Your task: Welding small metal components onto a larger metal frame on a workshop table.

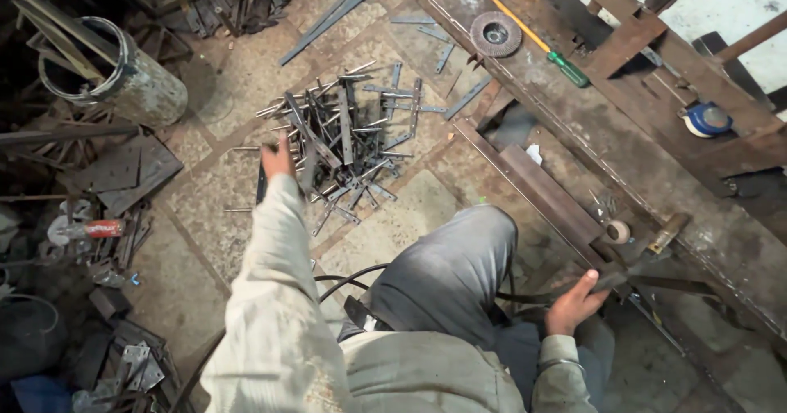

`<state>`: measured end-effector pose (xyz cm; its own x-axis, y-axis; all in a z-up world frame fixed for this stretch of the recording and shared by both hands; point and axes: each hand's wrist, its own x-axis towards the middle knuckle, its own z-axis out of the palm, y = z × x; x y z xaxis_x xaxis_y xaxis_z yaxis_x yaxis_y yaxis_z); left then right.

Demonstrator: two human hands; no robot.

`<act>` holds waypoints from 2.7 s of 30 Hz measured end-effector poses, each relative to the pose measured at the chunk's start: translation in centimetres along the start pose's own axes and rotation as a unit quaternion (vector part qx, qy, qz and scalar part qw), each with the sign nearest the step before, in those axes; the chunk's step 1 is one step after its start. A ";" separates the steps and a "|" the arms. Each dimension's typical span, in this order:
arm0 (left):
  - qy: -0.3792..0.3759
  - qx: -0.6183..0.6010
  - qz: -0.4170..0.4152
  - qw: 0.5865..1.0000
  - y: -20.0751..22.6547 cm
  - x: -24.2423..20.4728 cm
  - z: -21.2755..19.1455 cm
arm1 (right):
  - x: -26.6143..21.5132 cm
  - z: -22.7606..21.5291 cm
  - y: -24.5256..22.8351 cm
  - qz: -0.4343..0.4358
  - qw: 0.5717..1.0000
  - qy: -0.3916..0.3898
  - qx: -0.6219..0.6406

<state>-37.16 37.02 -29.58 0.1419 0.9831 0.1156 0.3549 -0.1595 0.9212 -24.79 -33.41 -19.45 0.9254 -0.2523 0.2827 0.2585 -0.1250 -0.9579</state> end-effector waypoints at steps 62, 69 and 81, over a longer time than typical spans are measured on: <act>-0.706 -0.104 0.436 0.548 70.3 -76.0 40.1 | -0.7 4.2 -6.2 0.219 0.973 0.015 -0.074; -0.706 -0.236 0.177 0.643 74.6 -67.7 42.1 | -0.3 4.9 -5.7 0.184 0.980 0.034 -0.061; -0.730 -0.310 0.246 0.557 79.3 -45.4 14.5 | -1.3 4.3 -3.3 0.156 0.983 0.019 -0.096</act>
<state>-2.03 -21.58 32.81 0.8415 -0.3599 0.4028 -0.3824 0.1298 0.9148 -25.64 -28.60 -16.86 0.9397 -0.3416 -0.0180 -0.0966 -0.2143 -0.9720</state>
